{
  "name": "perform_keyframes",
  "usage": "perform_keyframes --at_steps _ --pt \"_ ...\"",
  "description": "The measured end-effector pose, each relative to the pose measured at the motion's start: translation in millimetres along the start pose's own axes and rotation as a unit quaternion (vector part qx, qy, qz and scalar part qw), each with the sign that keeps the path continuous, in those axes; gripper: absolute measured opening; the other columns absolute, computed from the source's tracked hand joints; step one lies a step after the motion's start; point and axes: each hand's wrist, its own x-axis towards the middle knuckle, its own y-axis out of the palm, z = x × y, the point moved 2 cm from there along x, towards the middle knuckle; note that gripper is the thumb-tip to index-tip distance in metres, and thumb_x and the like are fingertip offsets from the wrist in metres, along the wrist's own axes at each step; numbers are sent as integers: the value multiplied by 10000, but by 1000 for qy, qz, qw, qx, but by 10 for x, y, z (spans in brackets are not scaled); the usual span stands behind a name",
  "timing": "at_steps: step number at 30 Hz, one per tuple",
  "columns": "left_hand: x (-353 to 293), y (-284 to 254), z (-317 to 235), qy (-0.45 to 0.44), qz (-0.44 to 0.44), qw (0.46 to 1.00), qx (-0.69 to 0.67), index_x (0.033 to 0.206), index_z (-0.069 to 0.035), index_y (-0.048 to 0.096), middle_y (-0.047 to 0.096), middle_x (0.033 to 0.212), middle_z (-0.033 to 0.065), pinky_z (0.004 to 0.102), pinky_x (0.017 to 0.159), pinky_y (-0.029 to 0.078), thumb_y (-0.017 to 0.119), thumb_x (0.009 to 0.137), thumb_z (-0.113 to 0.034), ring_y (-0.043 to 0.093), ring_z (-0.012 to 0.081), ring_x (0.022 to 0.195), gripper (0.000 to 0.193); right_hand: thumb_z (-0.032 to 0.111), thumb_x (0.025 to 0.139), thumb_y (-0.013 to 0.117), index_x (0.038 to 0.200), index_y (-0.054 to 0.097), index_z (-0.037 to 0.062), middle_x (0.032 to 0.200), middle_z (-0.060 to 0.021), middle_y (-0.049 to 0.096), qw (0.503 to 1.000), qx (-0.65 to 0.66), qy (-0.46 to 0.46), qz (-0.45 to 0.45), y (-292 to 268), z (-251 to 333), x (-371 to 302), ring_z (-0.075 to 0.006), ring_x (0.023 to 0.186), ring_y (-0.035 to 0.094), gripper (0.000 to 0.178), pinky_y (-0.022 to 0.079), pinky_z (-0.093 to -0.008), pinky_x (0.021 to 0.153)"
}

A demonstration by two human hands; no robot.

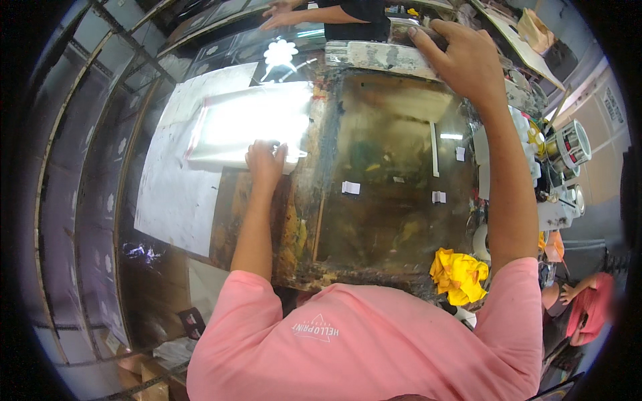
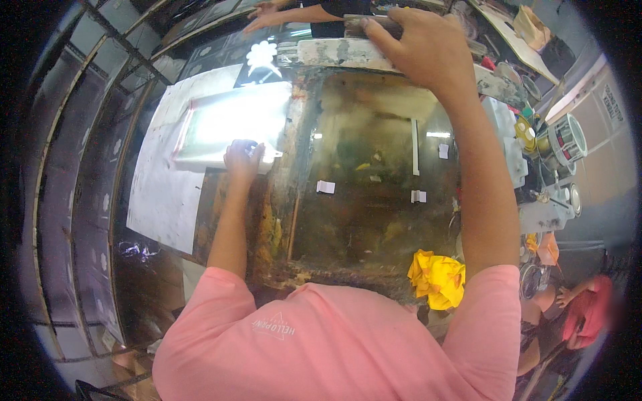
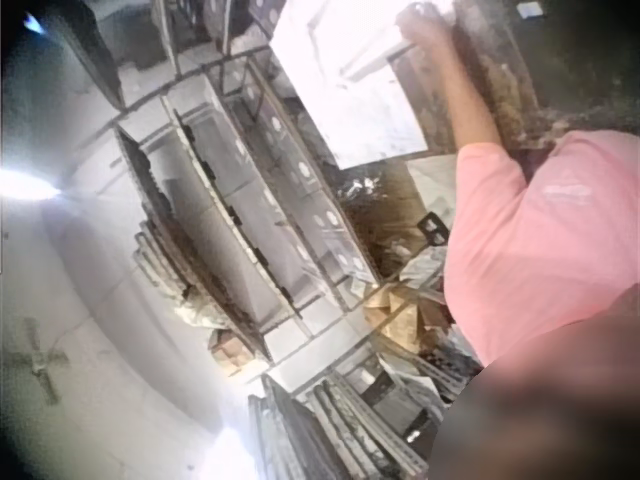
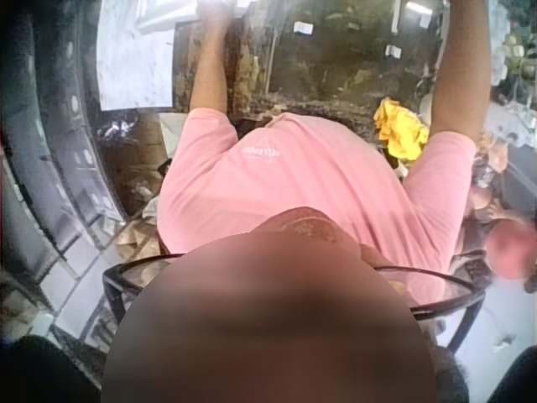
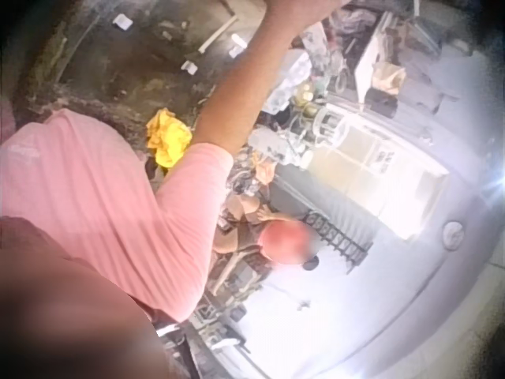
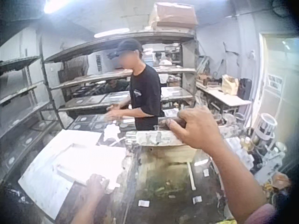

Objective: The person repeatedly uses a squeegee to pull white ink across a screen-printing frame with a flower stencil, then lifts the frame to reveal the printed fabric below. The person repeats this cycle multiple times on the same area.

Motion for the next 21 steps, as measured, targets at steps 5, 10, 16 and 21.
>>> perform_keyframes --at_steps 5,10,16,21 --pt "280 -171 -75 -69 -46 990 -114 899 -49 748 730 900 134 500 871 493 778 958 -268 686 350 923 228 547 992 623 976 766 39 890 -205 737 999 -28 -11 -16 2 -13 -50 -412 878 690 528 479 -488 829" --pt "238 -353 -933 193 -35 979 -47 959 -38 759 769 1008 148 473 909 522 770 972 -222 705 370 981 185 523 959 620 775 734 30 802 -220 732 1000 -3 -10 -19 -45 -18 35 -402 828 726 538 507 -527 802" --pt "-375 169 -2016 159 166 966 -114 1060 -41 763 763 1160 167 555 1145 413 744 999 -400 673 409 1172 365 538 974 578 802 749 32 853 -220 751 999 -9 -11 -38 -38 -22 62 -395 888 734 562 504 -512 853" --pt "-829 436 -2301 275 229 933 -28 1423 -45 663 516 1582 240 713 1269 42 652 830 -842 390 447 1537 994 523 982 567 880 788 2 880 -222 762 999 17 -25 -32 -12 -72 31 -401 921 739 574 507 -536 865"
